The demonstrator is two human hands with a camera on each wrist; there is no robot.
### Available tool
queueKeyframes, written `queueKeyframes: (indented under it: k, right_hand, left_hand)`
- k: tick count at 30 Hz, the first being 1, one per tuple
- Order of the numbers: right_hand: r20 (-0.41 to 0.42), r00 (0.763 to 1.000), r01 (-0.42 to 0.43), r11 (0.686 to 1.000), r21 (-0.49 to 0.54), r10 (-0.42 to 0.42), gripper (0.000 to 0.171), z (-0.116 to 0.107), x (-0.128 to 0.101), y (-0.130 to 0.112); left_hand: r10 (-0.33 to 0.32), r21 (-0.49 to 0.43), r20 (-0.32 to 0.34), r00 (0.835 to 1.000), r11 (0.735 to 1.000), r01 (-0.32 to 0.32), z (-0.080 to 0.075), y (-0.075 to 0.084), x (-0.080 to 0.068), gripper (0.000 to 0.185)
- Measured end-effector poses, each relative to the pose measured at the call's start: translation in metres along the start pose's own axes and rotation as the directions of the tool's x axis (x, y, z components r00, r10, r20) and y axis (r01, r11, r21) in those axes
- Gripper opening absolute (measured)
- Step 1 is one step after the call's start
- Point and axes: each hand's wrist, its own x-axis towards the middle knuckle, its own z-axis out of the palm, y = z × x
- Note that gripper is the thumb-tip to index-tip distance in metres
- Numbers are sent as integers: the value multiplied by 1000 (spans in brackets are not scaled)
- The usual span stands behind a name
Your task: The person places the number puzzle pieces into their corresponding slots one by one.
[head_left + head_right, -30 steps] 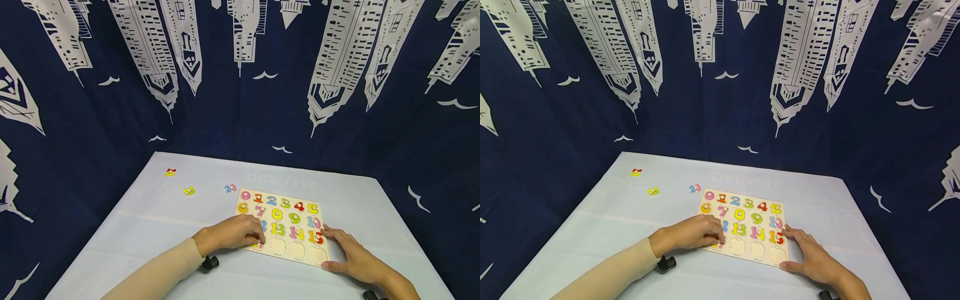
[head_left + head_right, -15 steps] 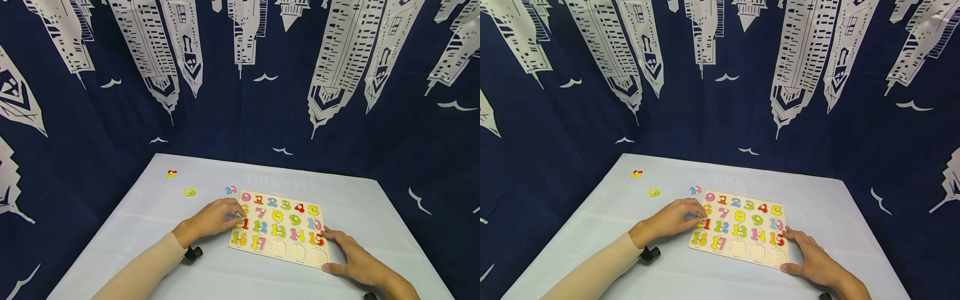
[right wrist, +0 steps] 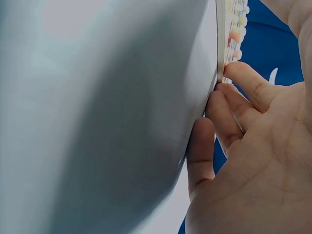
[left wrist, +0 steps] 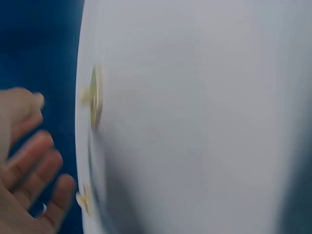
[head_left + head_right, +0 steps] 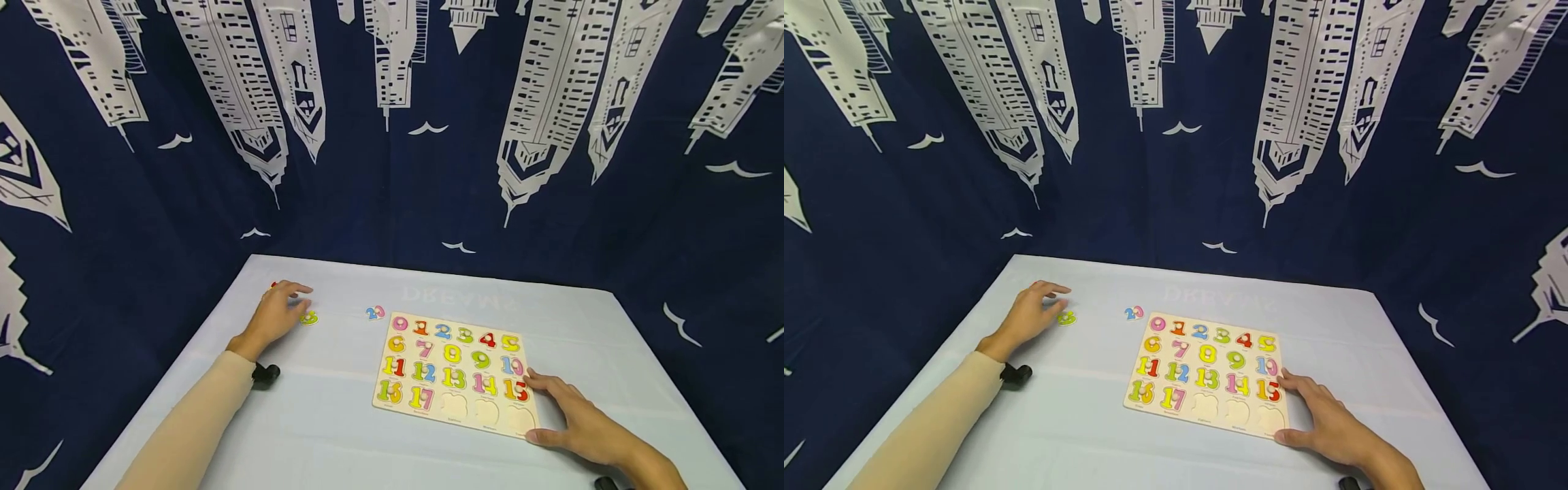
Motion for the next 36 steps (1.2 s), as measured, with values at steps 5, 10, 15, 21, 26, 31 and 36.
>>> queueKeyframes:
  k: [5,10,15,21,26,31,36]
  right_hand:
    - [-4,1000,7,1000,9,-6,99,0,0,-1]
    - [-8,1000,26,1000,10,-25,99,1,-1,0]
    - [-12,1000,24,1000,5,-24,99,1,-1,-1]
    - [-11,1000,14,1000,4,-13,99,1,-1,-1]
    - [-8,1000,7,1000,7,-7,99,0,-1,0]
    - [-6,1000,-2,1000,6,2,100,1,-1,1]
    - [-8,1000,0,1000,0,0,99,1,-2,1]
  left_hand:
    - [-128,49,6,992,991,128,-14,-36,10,47]
    - [-146,125,89,985,983,134,-26,-55,14,50]
    - [-161,125,105,981,981,148,-33,-61,14,42]
    - [-115,101,55,992,989,109,-32,-62,15,29]
    - [-97,118,57,994,989,89,-33,-58,14,22]
    - [-102,116,73,992,989,93,-33,-53,11,13]
    - [-62,114,57,996,992,55,-33,-47,10,8]
